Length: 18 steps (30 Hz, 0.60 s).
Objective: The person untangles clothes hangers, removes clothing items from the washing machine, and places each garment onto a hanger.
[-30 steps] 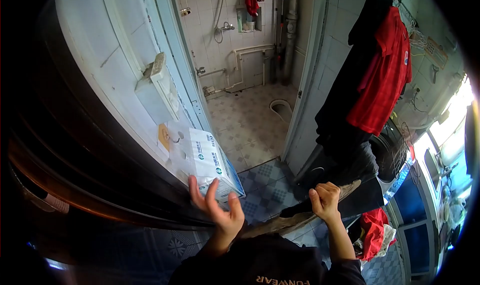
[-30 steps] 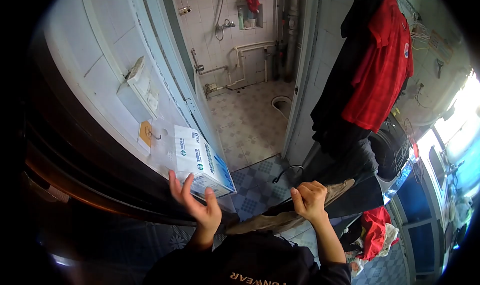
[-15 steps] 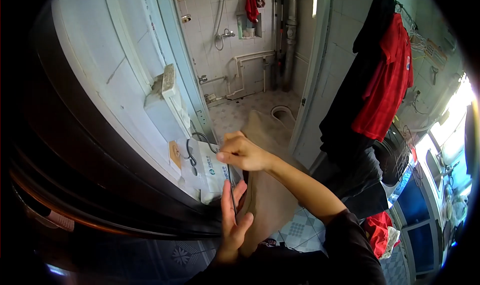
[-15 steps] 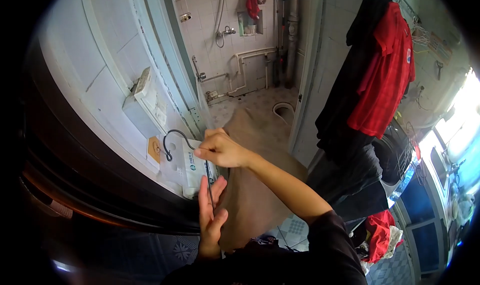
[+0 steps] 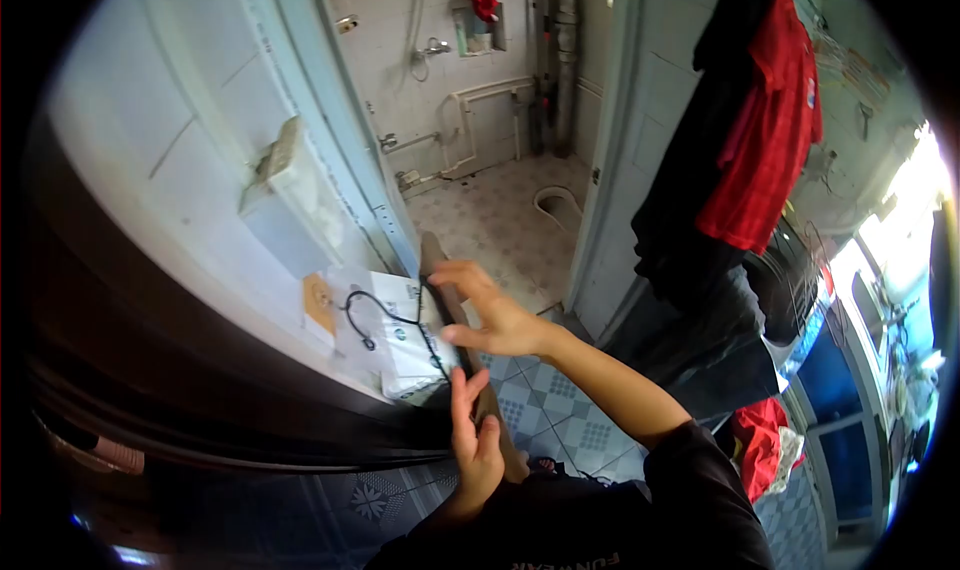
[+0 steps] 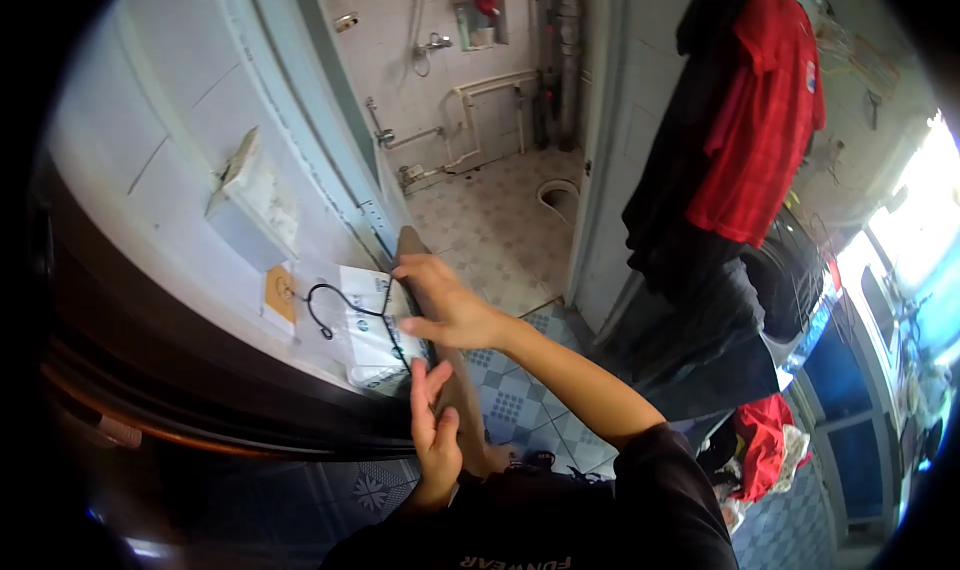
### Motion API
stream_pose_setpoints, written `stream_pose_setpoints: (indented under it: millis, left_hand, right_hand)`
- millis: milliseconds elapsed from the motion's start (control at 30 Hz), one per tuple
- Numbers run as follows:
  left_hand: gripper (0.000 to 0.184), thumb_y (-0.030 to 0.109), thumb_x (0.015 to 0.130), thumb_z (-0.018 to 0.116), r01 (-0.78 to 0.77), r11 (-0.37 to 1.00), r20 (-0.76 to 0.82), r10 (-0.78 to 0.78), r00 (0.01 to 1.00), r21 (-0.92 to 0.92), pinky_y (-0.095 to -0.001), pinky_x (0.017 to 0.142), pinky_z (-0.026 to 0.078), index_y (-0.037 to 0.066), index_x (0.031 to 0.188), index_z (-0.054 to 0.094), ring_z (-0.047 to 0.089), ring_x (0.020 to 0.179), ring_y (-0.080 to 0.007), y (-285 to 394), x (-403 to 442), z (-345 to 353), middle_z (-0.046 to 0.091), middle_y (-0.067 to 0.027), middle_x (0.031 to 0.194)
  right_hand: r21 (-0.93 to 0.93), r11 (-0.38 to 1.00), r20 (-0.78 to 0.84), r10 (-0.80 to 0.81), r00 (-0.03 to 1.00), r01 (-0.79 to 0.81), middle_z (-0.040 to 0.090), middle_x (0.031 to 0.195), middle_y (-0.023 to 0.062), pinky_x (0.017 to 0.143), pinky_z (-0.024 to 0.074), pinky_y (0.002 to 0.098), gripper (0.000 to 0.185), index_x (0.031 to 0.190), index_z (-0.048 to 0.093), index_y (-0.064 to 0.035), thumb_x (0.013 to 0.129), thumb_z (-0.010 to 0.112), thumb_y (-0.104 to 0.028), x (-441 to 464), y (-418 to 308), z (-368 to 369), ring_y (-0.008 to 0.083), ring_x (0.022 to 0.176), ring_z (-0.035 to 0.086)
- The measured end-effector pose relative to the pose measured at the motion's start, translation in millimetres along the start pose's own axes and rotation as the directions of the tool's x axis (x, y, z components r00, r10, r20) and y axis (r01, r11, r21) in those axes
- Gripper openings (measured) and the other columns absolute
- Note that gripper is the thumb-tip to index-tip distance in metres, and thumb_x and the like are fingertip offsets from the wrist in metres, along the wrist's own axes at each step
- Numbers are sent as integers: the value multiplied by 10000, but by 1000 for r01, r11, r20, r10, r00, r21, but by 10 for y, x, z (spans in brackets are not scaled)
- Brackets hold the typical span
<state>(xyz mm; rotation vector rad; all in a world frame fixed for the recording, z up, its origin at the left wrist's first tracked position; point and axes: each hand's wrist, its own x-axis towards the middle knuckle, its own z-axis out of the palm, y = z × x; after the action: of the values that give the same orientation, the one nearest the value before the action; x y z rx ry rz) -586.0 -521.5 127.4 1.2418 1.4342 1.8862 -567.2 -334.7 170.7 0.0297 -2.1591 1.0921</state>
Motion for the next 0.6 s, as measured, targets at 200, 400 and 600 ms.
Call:
stream_pose_setpoints:
  millis: [200, 400, 600]
  left_hand:
    - [629, 188, 907, 498, 1, 995, -53, 4, 999, 95, -372, 1065, 212, -28, 1406, 183, 379, 1226, -269, -7, -41, -7, 426, -204, 1306]
    - [609, 238, 896, 507, 4, 963, -56, 12, 998, 269, -376, 1021, 275, -27, 1380, 249, 429, 1146, -259, 19, -3, 30, 485, -177, 1217]
    - [408, 120, 872, 520, 29, 890, -59, -2, 998, 455, -357, 974, 333, 1, 1257, 452, 476, 1107, -257, 77, 24, 8, 510, -167, 1209]
  right_hand:
    - [334, 720, -237, 689, 685, -609, 571, 912, 0, 787, 425, 240, 189, 1019, 574, -18, 879, 588, -144, -1809, 679, -541, 81, 863, 513]
    - [379, 222, -186, 969, 161, -898, 619, 837, 27, 657, 468, 244, 231, 1009, 610, -43, 852, 584, -210, -3496, 315, -663, 112, 756, 571]
    - [608, 323, -383, 919, 88, -725, 625, 806, 36, 643, 459, 233, 180, 965, 603, -18, 883, 560, -173, -4259, 365, -1154, 98, 733, 571]
